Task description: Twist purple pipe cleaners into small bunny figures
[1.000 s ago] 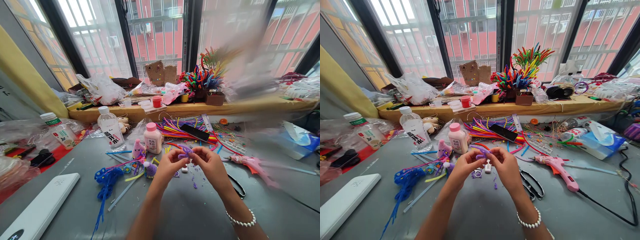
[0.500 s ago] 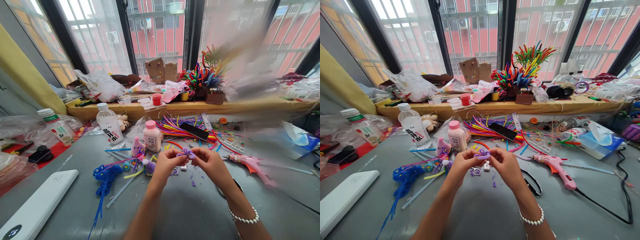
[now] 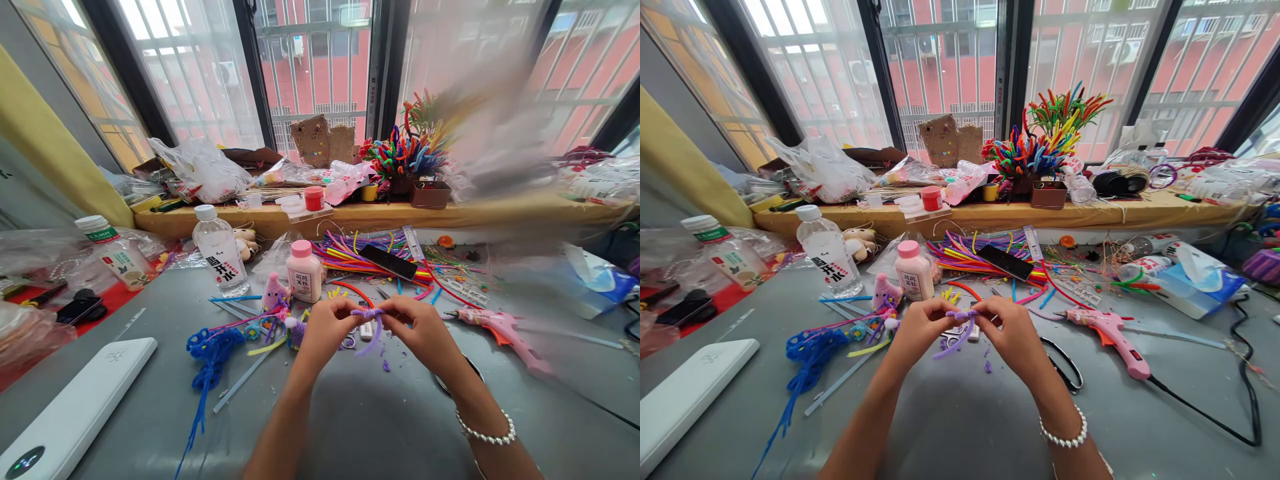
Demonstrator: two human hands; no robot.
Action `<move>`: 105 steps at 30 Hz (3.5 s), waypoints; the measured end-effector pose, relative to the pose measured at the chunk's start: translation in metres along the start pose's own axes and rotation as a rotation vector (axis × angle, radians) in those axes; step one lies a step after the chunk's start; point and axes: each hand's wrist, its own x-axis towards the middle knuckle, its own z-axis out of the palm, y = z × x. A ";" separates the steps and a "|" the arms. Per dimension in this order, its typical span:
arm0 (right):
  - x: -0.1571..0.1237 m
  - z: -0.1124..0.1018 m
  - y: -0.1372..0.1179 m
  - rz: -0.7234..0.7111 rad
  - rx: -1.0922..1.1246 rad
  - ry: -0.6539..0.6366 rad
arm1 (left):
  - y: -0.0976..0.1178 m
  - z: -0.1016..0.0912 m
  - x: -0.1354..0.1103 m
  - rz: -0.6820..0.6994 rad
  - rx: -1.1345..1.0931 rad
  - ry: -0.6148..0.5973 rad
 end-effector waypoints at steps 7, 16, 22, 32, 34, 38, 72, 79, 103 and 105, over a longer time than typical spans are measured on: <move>-0.002 0.003 -0.004 0.092 0.145 -0.005 | 0.001 -0.003 0.000 -0.026 -0.299 -0.084; -0.002 0.007 -0.006 0.194 0.425 -0.059 | -0.007 0.008 0.001 -0.033 -0.474 -0.015; -0.003 0.007 -0.006 0.215 0.479 -0.095 | -0.008 0.007 0.001 -0.039 -0.490 -0.046; -0.002 0.021 -0.004 0.324 0.401 0.129 | -0.008 0.016 0.002 -0.037 -0.467 0.110; -0.002 0.021 -0.003 0.339 0.350 0.154 | -0.010 0.018 0.002 -0.039 -0.459 0.130; -0.002 0.022 -0.003 0.332 0.309 0.172 | -0.012 0.019 0.003 -0.040 -0.475 0.145; -0.002 0.047 0.012 0.153 0.677 0.390 | -0.009 0.032 -0.002 -0.282 -1.123 0.153; 0.002 0.040 0.011 0.253 0.828 0.332 | -0.007 0.033 -0.004 -0.305 -1.050 0.105; 0.002 0.028 0.007 0.225 0.881 0.228 | -0.006 0.033 -0.004 -0.296 -1.058 -0.024; 0.002 0.027 0.006 0.245 0.897 0.180 | -0.007 0.033 -0.004 -0.286 -1.072 -0.043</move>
